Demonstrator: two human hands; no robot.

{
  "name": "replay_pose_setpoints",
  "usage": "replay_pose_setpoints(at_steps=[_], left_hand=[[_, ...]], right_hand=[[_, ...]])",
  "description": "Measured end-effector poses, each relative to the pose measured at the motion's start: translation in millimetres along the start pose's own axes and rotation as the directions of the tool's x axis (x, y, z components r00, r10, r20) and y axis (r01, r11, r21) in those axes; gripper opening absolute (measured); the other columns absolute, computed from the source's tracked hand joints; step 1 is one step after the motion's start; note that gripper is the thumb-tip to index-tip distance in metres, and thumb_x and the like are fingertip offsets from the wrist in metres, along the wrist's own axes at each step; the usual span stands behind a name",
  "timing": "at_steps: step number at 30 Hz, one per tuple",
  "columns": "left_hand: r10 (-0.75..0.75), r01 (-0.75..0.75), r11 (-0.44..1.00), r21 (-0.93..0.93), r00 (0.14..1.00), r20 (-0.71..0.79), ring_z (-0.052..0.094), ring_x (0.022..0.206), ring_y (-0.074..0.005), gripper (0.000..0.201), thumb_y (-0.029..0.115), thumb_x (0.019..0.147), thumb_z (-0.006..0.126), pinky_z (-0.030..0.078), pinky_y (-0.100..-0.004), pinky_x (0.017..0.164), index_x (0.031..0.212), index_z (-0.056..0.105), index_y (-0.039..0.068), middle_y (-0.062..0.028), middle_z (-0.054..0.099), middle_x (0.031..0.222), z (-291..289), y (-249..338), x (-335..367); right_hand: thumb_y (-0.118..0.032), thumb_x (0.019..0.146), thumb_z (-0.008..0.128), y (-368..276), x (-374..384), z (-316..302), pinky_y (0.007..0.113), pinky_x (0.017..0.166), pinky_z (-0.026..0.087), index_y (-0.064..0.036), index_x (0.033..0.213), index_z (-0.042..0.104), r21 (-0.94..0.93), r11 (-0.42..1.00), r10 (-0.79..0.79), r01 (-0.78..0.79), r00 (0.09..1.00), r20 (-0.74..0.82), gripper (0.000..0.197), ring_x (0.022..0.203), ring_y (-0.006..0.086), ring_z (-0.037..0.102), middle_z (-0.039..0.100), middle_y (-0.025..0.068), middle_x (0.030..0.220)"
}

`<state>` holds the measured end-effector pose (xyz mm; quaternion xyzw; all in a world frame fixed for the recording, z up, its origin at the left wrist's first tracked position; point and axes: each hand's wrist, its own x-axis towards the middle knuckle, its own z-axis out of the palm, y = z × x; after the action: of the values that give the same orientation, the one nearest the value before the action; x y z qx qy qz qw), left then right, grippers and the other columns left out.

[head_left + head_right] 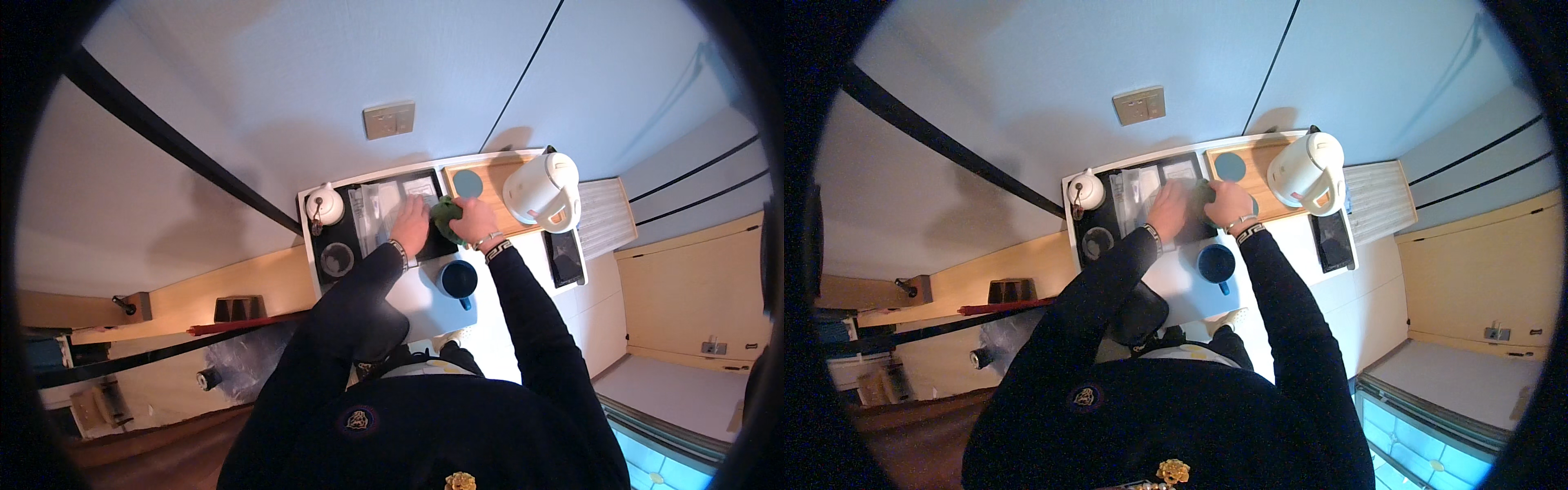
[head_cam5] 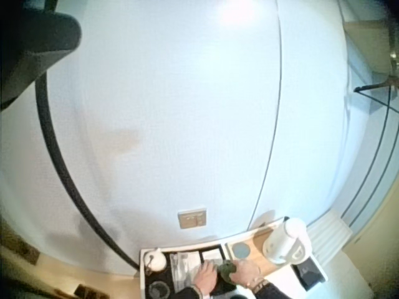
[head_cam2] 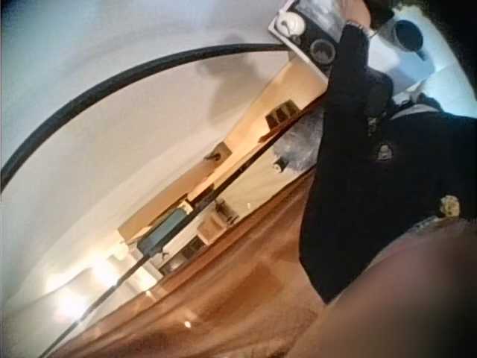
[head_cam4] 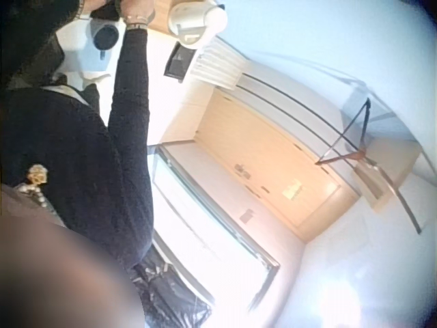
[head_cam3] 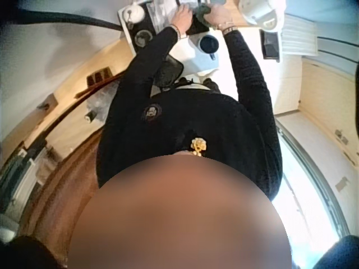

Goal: The person wipes a countertop and several items including a kettle, cups, and a tray with a green cloth. Then they move to the bathroom and wipe the door, walls, and toilet, including the seat and bowl, using the same cloth.

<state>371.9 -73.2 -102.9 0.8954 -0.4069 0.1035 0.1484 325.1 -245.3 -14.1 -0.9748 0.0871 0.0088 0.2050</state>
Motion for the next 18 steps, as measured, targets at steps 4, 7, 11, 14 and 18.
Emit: replay_pose_setpoints(at_steps=[4, 7, 11, 14, 18], left_hand=[[0.033, -0.043, 0.997, 0.068, 0.99, 0.14, 0.049, 0.114, -0.0367, 0.025, 0.009, 0.083, 0.053, 0.043, -0.0426, 0.098, 0.102, 0.062, -0.006, -0.0202, 0.056, 0.11, 9.7, -6.6, 16.1], [-0.01, 0.015, 0.99, -0.139, 0.999, 0.034, 0.055, 0.102, -0.0348, 0.016, 0.009, 0.082, 0.054, 0.048, -0.044, 0.089, 0.09, 0.063, -0.001, -0.0163, 0.059, 0.096, 0.8, -13.5, 14.9], [-0.129, 0.045, 0.964, -0.262, 0.941, -0.314, 0.06, 0.102, -0.0357, 0.012, 0.008, 0.087, 0.054, 0.05, -0.0407, 0.09, 0.094, 0.06, 0.001, -0.0203, 0.063, 0.111, -24.6, -16.9, -11.3], [-0.434, 0.288, 0.845, -0.45, 0.862, -0.263, 0.061, 0.087, -0.0403, 0.008, 0.01, 0.09, 0.056, 0.05, -0.0471, 0.078, 0.09, 0.057, 0.002, -0.0213, 0.064, 0.094, -38.5, -10.6, -47.2], [-0.586, 0.473, 0.728, -0.496, 0.805, -0.092, 0.06, 0.079, -0.0435, 0.011, 0.012, 0.09, 0.058, 0.047, -0.0527, 0.069, 0.087, 0.053, 0.002, -0.023, 0.061, 0.083, -35.3, -0.1, -71.3]], right_hand=[[-0.024, 0.067, 0.072, 15.9, -8.4, 5.9, 0.044, 0.081, 0.054, -0.0089, 0.107, 0.071, 0.054, 0.998, 0.029, -0.029, 1.0, -0.01, 0.043, 0.089, 0.0378, 0.066, 0.07, 0.0199, 0.094], [-0.026, 0.068, 0.073, 26.0, -8.8, 5.6, 0.044, 0.081, 0.053, -0.0068, 0.109, 0.07, 0.133, 0.988, 0.077, -0.074, 0.997, -0.02, 0.045, 0.089, 0.0379, 0.066, 0.07, 0.0204, 0.095], [-0.027, 0.07, 0.074, 28.2, -0.1, 7.0, 0.045, 0.082, 0.053, -0.0057, 0.111, 0.069, 0.173, 0.984, 0.053, -0.041, 0.997, -0.061, 0.046, 0.091, 0.0381, 0.066, 0.069, 0.0216, 0.096], [-0.029, 0.073, 0.074, 19.0, 17.7, 20.1, 0.045, 0.082, 0.052, -0.0063, 0.114, 0.067, 0.176, 0.984, 0.001, 0.014, 0.996, -0.086, 0.048, 0.092, 0.0388, 0.065, 0.068, 0.0218, 0.097], [-0.028, 0.078, 0.071, -3.8, 69.0, 55.6, 0.047, 0.081, 0.052, -0.0094, 0.122, 0.062, 0.19, 0.969, -0.124, 0.156, 0.977, -0.171, 0.048, 0.092, 0.0403, 0.063, 0.064, 0.0206, 0.102]])
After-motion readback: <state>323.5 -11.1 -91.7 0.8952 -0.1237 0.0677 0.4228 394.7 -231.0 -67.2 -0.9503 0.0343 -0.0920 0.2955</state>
